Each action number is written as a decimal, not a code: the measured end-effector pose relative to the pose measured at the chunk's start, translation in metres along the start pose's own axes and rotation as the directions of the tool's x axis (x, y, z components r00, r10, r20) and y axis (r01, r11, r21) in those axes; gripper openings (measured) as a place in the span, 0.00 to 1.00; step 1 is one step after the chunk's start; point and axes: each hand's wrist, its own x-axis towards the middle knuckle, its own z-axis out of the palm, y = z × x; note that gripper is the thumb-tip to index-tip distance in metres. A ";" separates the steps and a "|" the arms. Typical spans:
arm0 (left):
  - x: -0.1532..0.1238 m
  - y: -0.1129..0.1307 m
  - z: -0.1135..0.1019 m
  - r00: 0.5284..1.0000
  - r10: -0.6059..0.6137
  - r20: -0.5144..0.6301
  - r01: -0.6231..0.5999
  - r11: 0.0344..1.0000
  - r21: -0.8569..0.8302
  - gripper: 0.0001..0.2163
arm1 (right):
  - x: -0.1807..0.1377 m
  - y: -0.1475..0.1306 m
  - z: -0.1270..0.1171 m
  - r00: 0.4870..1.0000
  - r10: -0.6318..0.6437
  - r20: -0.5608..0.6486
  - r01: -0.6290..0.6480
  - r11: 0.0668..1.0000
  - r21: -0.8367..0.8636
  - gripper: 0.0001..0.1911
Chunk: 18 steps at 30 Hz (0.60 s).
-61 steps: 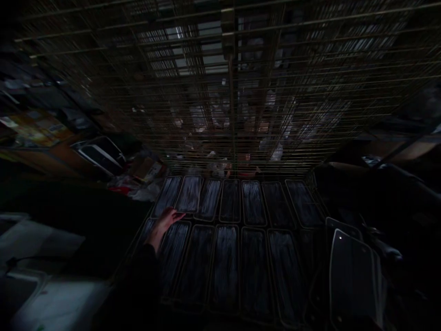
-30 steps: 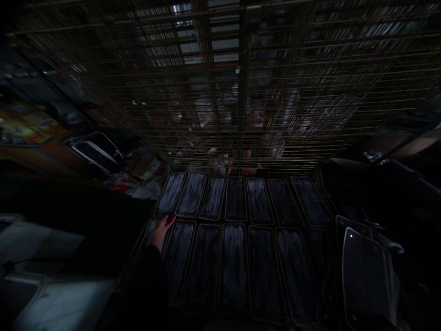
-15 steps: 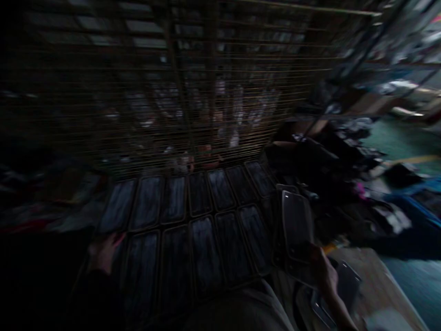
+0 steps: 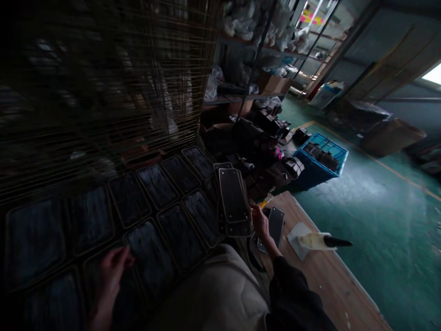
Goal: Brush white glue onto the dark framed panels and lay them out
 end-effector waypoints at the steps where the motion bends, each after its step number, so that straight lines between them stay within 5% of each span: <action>1: -0.007 0.000 0.022 0.999 0.034 0.038 -0.035 0.999 0.019 0.18 | -0.001 0.004 -0.003 1.000 0.008 0.000 -0.008 1.000 0.004 0.19; 3: -0.024 0.011 0.079 0.954 0.123 0.274 -0.149 0.986 0.078 0.16 | -0.004 0.013 -0.008 1.000 0.019 -0.004 -0.019 1.000 0.025 0.18; 4: -0.033 0.020 0.111 0.896 0.201 0.396 -0.259 0.961 0.099 0.13 | -0.006 0.018 -0.008 1.000 0.022 -0.002 -0.022 0.999 0.040 0.18; 7: -0.064 0.057 0.204 0.628 0.430 0.649 -0.638 0.762 0.113 0.07 | -0.015 0.030 -0.007 0.999 0.028 0.027 -0.030 0.996 0.086 0.17; 9: -0.082 0.077 0.255 0.499 0.452 0.740 -0.772 0.619 0.143 0.05 | -0.022 0.036 -0.005 0.998 0.014 0.057 -0.021 0.992 0.126 0.17; 11: -0.095 0.087 0.293 0.423 0.430 0.798 -0.857 0.477 0.197 0.06 | -0.028 0.041 -0.004 0.997 -0.001 0.078 -0.013 0.984 0.175 0.16; 13: -0.104 0.089 0.318 0.422 0.394 0.817 -0.885 0.375 0.276 0.07 | -0.031 0.045 -0.004 0.995 0.004 0.100 -0.026 0.977 0.213 0.16; 18: -0.112 0.083 0.346 0.539 0.335 0.773 -0.837 0.311 0.449 0.07 | -0.030 0.052 -0.006 0.989 0.009 0.145 -0.051 0.956 0.288 0.16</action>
